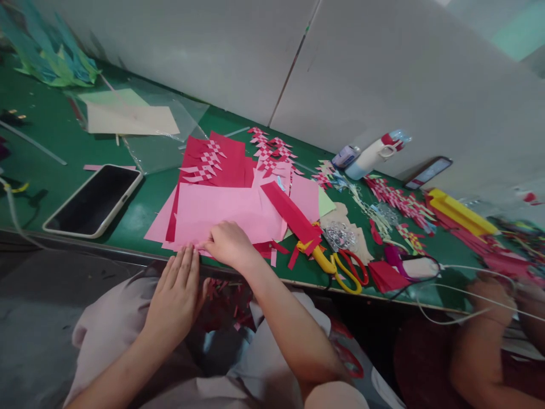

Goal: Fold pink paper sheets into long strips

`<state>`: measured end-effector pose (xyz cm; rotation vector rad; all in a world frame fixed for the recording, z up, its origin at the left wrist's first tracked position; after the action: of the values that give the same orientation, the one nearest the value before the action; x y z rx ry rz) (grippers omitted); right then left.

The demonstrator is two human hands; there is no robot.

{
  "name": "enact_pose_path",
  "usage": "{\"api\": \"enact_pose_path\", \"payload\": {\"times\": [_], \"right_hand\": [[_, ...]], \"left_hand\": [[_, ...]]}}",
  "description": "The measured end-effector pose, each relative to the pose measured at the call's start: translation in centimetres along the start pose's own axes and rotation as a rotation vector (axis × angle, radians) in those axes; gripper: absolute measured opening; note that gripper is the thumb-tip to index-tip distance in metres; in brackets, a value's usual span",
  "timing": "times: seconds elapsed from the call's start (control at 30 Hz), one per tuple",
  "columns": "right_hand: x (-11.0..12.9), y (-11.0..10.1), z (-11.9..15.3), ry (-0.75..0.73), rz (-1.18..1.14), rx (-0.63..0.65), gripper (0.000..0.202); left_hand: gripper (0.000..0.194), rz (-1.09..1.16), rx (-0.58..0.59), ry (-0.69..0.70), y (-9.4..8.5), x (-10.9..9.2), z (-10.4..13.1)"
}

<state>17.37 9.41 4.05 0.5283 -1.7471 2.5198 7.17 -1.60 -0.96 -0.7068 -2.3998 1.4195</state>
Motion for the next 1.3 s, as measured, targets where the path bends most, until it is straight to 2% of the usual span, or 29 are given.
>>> {"api": "enact_pose_path", "payload": {"times": [0.43, 0.7, 1.03, 1.3], "right_hand": [[0.3, -0.3, -0.5, 0.076, 0.034, 0.109, 0.024], [0.4, -0.4, -0.4, 0.073, 0.012, 0.136, 0.024], [0.4, -0.4, -0.5, 0.078, -0.006, 0.147, 0.023], [0.5, -0.6, -0.4, 0.085, -0.002, 0.167, 0.022]], "left_hand": [[0.074, -0.022, -0.026, -0.050, -0.7, 0.1, 0.2], [0.059, -0.024, -0.033, -0.053, -1.1, 0.3, 0.0], [0.070, -0.003, -0.013, -0.090, -1.3, 0.5, 0.2], [0.068, -0.023, 0.014, -0.084, -1.3, 0.8, 0.3]]}}
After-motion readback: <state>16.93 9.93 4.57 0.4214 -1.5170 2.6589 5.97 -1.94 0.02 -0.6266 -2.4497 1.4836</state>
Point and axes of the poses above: each hand's wrist, its own z-axis away from the middle knuckle, its own y-axis out of the palm, x = y × z, the point moved 4 cm from there along -z, towards the middle knuckle, and after that the axes turned 9 degrees about y, right-handed, at the moved point
